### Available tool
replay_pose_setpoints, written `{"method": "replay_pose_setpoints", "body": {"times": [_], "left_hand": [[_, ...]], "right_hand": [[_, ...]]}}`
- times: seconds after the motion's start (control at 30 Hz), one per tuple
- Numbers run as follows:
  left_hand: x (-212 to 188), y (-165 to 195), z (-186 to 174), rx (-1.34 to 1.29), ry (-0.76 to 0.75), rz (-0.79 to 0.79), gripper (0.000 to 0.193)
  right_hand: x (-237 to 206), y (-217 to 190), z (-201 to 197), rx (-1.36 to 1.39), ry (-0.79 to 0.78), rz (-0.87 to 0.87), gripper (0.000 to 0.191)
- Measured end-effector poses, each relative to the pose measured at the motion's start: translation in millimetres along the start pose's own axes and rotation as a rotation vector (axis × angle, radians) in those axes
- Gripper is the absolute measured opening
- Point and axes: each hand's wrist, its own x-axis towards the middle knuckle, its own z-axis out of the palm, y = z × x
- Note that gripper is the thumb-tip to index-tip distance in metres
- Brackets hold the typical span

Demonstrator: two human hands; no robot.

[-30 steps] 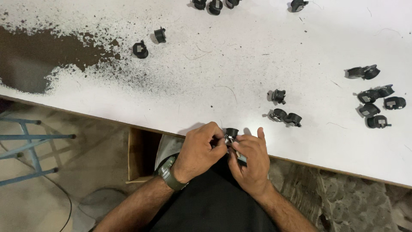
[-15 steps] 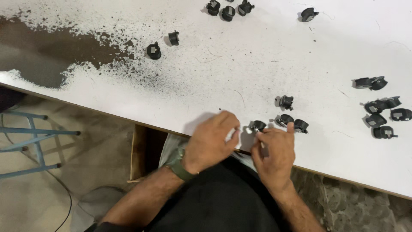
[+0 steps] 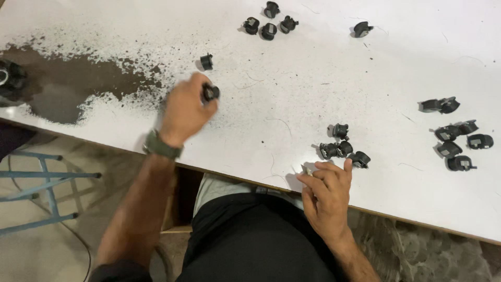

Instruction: The person uses a small tool to scrape or clean the edges of small black mechanical parts on a white table. They repeatedly pick up parts, work on them, and place them into a growing circular assembly. The person also moves loose parts aside to access the work area.

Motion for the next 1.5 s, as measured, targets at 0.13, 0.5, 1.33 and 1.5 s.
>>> {"method": "replay_pose_setpoints", "body": {"times": [0.13, 0.5, 1.33, 1.5], "left_hand": [[-82, 74, 58, -0.192, 0.020, 0.137, 0.033], [-136, 100, 75, -0.121, 0.063, 0.411, 0.049], [-146, 93, 61, -0.195, 0.101, 0.506, 0.026], [-147, 98, 63, -0.217, 0.152, 0.516, 0.034]], "right_hand": [[6, -10, 3, -0.120, -0.059, -0.001, 0.036], [14, -14, 12, -0.184, -0.092, 0.066, 0.045], [-1, -6, 14, -0.074, 0.025, 0.065, 0.037], [-20, 4, 11, 0.046, 0.242, -0.046, 0.024]]}}
